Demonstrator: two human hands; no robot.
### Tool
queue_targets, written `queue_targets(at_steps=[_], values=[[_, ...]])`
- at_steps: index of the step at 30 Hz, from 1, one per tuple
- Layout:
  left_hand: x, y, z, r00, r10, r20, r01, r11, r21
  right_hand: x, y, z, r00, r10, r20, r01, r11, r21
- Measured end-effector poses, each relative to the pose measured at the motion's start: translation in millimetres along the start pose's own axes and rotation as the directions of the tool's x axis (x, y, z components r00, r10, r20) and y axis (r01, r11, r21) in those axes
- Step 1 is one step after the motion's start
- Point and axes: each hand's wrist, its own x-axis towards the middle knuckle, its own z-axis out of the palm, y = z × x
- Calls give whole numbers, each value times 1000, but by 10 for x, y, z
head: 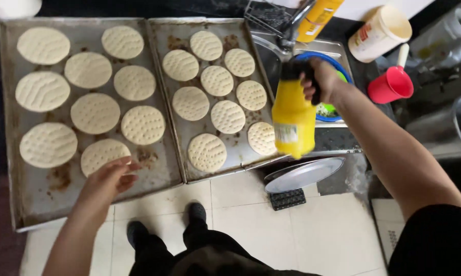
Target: The recorder prepares food by dicing raw meat, washing hands, and removing bread trays from an oven to spray them before returning them.
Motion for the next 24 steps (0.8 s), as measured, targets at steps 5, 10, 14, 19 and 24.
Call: queue_targets(at_steps=[5, 10, 14, 19, 24], values=[[-226, -40, -346, 999, 28, -46, -29, 999, -33, -396, -364, 258, 977, -211, 39, 214, 971, -110], [-313, -148, -618, 985, -54, -167, 30, 990, -140, -450, 4, 317, 961, 270, -58, -275, 927, -256], [-296, -334, -815, 983, -44, -180, 4, 977, -215, -380, 151, 532, 905, 425, 11, -391, 842, -373], [-342, -142, -646, 984, -47, -170, 9, 977, -212, -241, -459, 950, 993, 43, 106, -18, 973, -228], [-332, 169, -370, 991, -27, -131, 2, 984, -180, -466, -932, 1361, 942, -262, 211, 305, 929, -209]])
